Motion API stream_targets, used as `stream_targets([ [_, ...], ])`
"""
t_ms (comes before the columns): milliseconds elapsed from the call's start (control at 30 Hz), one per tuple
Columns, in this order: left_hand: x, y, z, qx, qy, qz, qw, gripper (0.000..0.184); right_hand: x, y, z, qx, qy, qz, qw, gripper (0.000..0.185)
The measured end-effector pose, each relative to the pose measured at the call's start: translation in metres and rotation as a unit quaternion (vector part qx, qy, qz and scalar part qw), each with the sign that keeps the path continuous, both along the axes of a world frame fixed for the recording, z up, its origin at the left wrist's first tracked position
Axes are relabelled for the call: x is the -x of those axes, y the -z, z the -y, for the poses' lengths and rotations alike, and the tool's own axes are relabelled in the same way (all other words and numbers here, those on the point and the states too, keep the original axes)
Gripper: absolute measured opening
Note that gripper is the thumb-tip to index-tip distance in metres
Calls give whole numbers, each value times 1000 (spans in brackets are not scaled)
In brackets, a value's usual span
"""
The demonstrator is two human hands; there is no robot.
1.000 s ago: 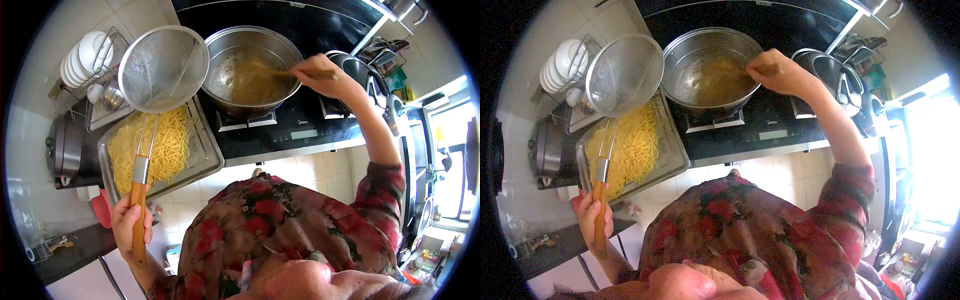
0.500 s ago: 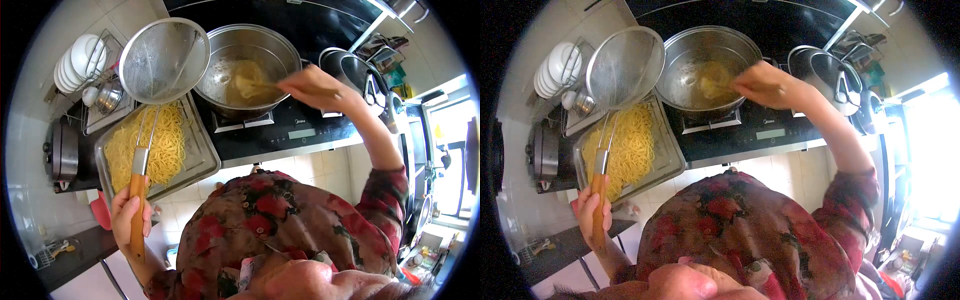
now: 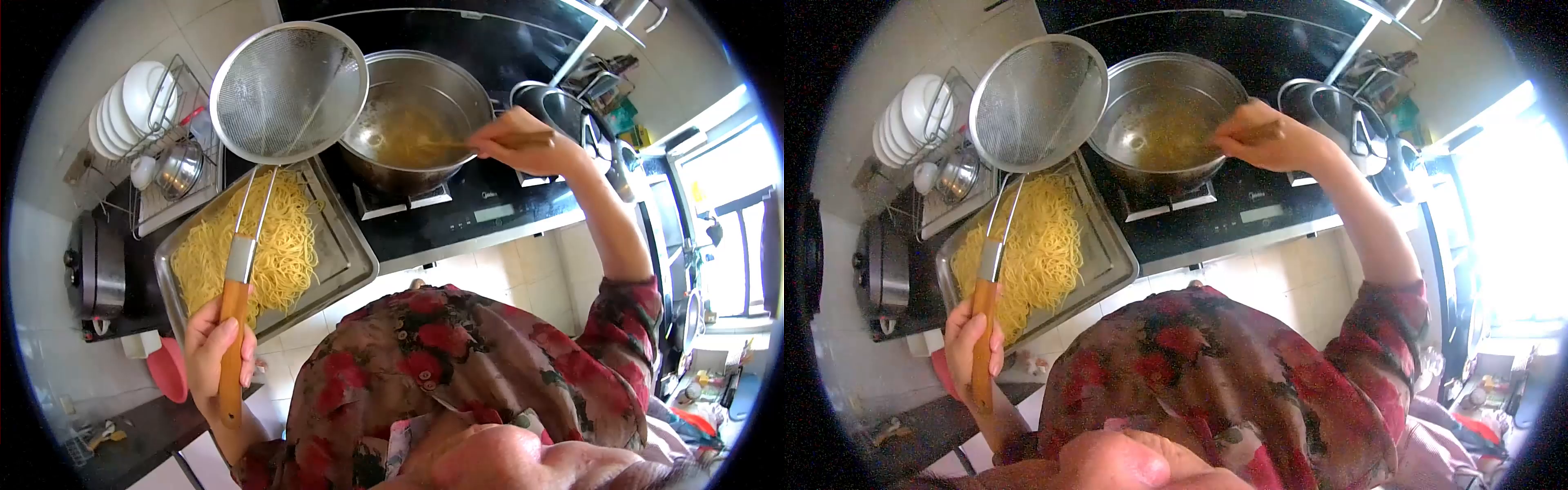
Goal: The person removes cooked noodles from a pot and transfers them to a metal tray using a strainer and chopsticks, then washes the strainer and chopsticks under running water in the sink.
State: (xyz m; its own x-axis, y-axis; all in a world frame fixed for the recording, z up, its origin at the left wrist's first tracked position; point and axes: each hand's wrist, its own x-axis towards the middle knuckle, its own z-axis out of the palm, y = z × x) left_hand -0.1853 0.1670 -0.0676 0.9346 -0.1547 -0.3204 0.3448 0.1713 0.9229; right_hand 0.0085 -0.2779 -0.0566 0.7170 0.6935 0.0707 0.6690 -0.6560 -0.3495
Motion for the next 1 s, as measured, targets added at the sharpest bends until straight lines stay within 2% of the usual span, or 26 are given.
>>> stream_targets([
  [33,-2,-1,0,-3,9,0,1000,46,-4,7,-3,-3,9,0,1000,16],
  [133,-5,-4,-2,8,-5,-3,1000,43,-50,43,13,-127,128,-50,982,18],
  [167,-4,-3,-4,8,0,-4,1000,43,-43,35,13,-125,127,-47,983,18],
  [233,-2,0,-5,13,-2,-13,1000,43,-11,15,6,-8,-1,29,1000,15],
  [267,-4,0,-2,10,-9,-17,1000,43,3,3,-11,11,15,-20,1000,15],
  [300,-6,-2,-1,2,-10,-22,1000,43,-8,18,-9,7,20,-24,1000,15],
  [367,-7,0,1,5,-7,-19,1000,43,-43,48,3,-91,70,22,993,16],
  [400,-9,0,1,12,-12,-15,1000,43,-41,34,1,-117,100,-35,987,16],
  [433,-10,0,1,13,-15,-11,1000,43,-35,28,4,-116,97,-32,988,16],
  [500,-10,2,2,22,-1,-15,1000,43,-13,23,14,-15,-9,53,998,16],
  [533,-10,3,5,21,0,-21,1000,43,5,-2,-6,4,7,-53,999,17],
  [567,-13,3,7,27,1,-14,1000,43,2,7,-12,-1,13,-57,998,17],
  [633,-17,1,11,34,1,-1,999,43,-25,31,-10,-48,17,52,997,17],
  [667,-16,-2,14,24,-2,-9,1000,43,-51,54,6,-90,-5,54,995,14],
  [700,-17,-4,15,16,-7,-15,1000,43,-51,54,7,-123,30,124,984,13],
  [767,-17,-3,12,18,2,-16,1000,42,-42,44,18,-94,97,-16,991,12],
  [833,-19,-2,14,21,10,-18,1000,42,-17,38,23,-42,13,54,998,11],
  [867,-20,-3,17,6,-6,-29,1000,41,2,9,2,-53,-54,-11,997,10],
  [967,-23,-9,25,-21,-9,-33,999,39,-19,29,-5,-29,12,11,999,11],
  [1000,-27,-11,27,-27,-2,-24,999,38,-31,36,1,-76,3,16,997,14],
])
